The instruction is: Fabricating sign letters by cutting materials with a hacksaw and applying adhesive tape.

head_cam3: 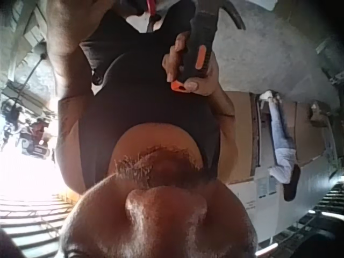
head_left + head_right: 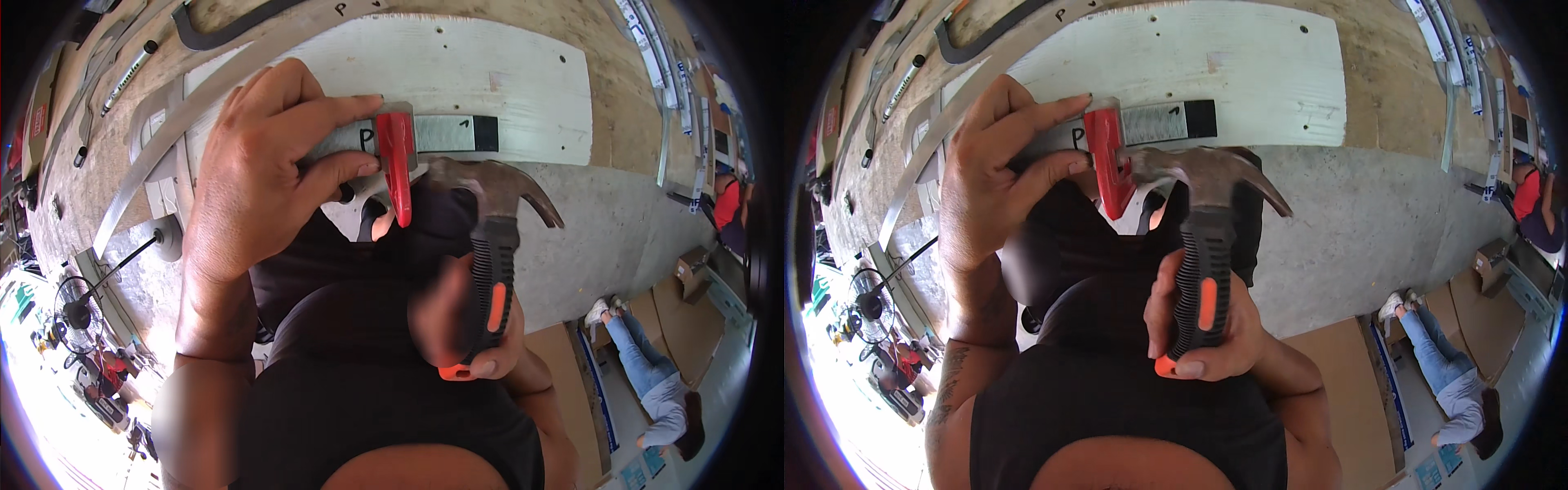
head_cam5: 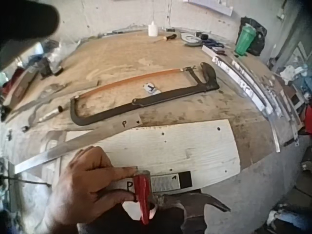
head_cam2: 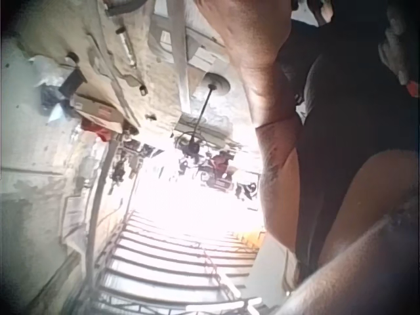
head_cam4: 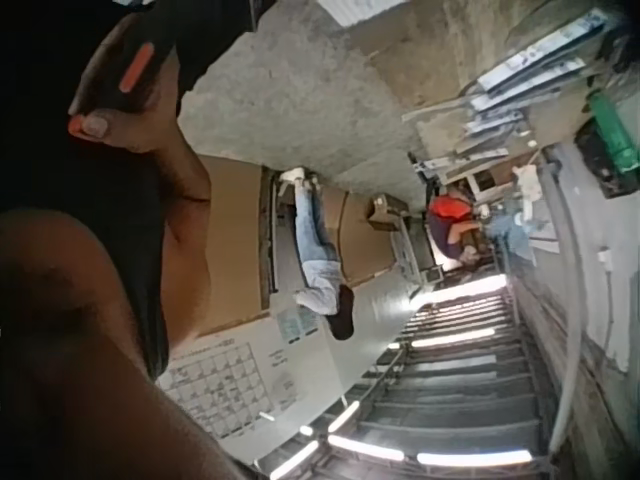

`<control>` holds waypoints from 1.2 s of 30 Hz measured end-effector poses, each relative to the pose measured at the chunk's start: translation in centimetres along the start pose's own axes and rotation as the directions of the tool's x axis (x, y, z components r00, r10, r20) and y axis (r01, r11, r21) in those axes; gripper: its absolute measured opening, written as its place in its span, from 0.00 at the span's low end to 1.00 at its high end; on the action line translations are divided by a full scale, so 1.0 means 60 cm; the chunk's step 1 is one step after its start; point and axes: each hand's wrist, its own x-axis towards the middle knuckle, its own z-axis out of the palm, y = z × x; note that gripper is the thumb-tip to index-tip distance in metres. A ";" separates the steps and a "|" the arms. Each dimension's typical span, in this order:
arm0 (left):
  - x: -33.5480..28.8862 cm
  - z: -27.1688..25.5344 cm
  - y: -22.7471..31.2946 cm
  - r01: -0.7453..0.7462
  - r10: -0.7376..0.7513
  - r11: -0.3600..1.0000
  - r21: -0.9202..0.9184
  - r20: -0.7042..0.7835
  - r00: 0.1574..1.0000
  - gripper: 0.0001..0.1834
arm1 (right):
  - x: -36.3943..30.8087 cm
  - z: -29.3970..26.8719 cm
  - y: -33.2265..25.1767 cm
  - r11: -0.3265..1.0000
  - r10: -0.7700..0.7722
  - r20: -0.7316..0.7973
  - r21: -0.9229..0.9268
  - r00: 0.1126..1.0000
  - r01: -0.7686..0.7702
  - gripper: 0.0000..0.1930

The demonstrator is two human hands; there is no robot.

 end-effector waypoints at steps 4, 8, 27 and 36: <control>-0.001 -0.003 -0.007 -0.026 0.026 1.000 -0.014 0.007 1.000 0.20 | -0.003 0.002 0.003 0.995 -0.086 -0.029 0.039 0.996 0.087 0.39; 0.004 -0.009 -0.005 -0.015 0.016 0.999 -0.039 0.034 0.999 0.18 | -0.003 0.003 0.003 0.996 -0.079 -0.050 0.036 0.996 0.081 0.39; 0.009 -0.012 0.001 0.038 -0.037 0.999 -0.013 0.066 0.997 0.20 | -0.002 -0.009 0.005 0.993 0.097 0.019 0.064 0.995 -0.098 0.38; 0.011 -0.013 0.002 0.034 -0.034 0.999 0.000 0.068 0.997 0.21 | 0.007 -0.019 -0.008 0.998 -0.055 0.060 0.029 0.997 0.053 0.39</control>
